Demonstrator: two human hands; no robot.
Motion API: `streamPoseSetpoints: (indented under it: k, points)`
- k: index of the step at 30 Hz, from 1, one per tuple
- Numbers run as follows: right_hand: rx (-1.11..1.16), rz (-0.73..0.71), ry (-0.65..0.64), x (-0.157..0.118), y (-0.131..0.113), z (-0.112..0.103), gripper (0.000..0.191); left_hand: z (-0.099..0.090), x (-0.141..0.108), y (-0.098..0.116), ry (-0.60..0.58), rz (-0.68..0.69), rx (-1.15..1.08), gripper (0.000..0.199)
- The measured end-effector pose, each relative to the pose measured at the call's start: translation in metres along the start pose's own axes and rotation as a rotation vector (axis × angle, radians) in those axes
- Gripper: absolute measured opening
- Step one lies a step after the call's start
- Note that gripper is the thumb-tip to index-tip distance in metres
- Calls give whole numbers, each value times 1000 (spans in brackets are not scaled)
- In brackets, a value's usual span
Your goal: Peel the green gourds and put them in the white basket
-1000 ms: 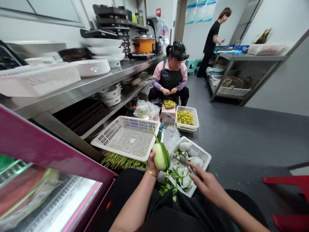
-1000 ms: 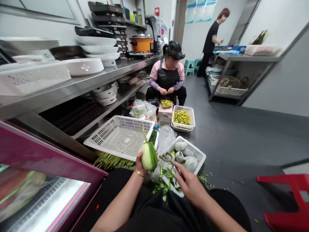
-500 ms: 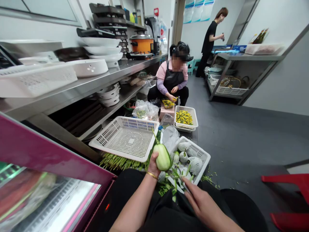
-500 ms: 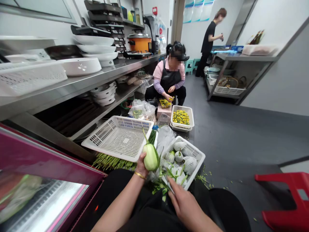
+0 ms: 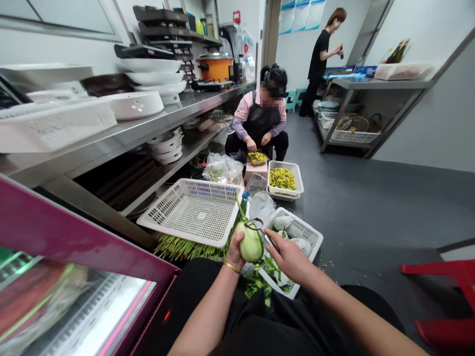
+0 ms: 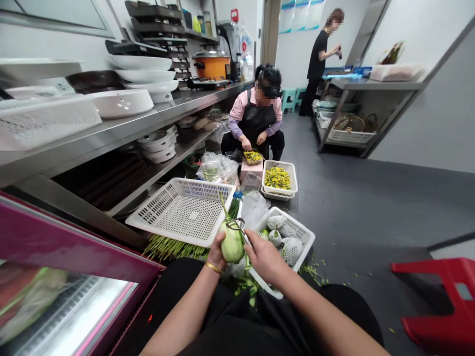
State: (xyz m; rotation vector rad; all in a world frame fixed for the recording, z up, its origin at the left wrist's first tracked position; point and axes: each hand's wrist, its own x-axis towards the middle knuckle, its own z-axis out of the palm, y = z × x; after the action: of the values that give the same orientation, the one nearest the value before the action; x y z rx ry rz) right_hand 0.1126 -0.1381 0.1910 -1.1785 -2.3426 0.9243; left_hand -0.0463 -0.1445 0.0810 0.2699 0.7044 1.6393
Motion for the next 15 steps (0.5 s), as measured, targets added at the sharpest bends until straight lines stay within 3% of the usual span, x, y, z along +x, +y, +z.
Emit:
streamPoseSetpoints:
  k: [4,8,11,15]
  points:
    - [37,15,-89,-56,20,24,48,-1,7,1,150,30,-60,47]
    - [50,90,-323,-97,40,10,42,2,11,4,210,-43,-214,50]
    - [32,106,-223,-79,42,-13,43,5,8,1,229,-128,-259,52]
    - [-24,87,-39,-23,29,-30,43,4,0,-5,222,-270,-189,41]
